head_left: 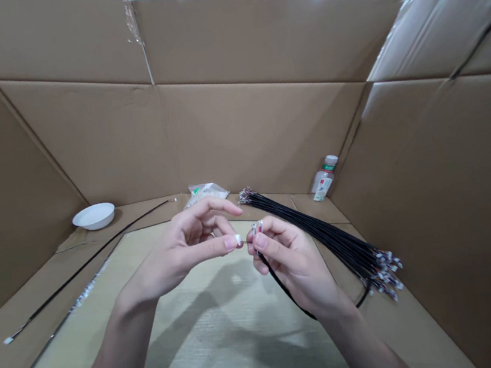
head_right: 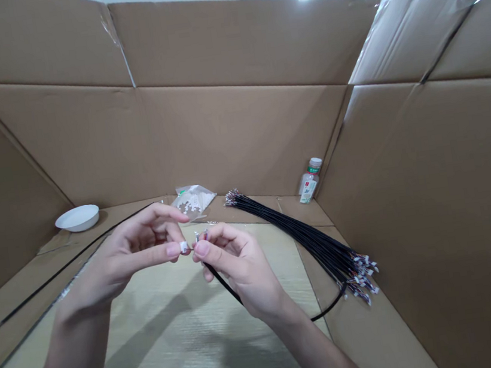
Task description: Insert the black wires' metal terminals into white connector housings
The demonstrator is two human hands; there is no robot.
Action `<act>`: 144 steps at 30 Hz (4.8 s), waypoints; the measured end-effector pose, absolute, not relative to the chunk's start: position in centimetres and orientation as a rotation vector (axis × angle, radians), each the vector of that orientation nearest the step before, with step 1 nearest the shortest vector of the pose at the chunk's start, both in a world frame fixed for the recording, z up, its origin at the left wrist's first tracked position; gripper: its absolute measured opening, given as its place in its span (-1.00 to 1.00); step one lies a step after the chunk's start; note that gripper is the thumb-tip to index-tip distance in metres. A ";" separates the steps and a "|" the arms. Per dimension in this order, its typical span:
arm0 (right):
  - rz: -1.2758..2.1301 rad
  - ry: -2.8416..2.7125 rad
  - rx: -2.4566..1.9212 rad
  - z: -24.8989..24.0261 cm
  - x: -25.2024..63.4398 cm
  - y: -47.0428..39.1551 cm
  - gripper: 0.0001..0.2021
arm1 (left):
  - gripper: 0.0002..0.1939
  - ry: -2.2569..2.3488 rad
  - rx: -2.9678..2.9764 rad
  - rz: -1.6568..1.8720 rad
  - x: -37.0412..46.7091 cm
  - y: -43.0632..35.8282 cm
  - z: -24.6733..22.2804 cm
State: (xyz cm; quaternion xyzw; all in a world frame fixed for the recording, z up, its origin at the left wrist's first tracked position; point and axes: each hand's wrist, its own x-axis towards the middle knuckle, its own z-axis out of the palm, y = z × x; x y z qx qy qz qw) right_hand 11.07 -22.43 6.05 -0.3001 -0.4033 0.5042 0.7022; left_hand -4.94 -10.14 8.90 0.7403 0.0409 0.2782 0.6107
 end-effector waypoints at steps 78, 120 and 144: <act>0.813 -0.965 -0.901 6.0 11.2 -23.4 -0.74 | -0.60 -0.020 1.713 1.163 -1.8 -11.9 6.4; 0.575 -1.001 -1.002 5.8 11.2 -22.7 -0.81 | -0.62 0.090 1.857 1.491 -1.0 -12.6 5.7; 1.211 -0.640 -0.730 6.8 10.5 -22.5 -0.83 | -0.92 0.021 1.828 1.017 -2.6 -10.8 7.1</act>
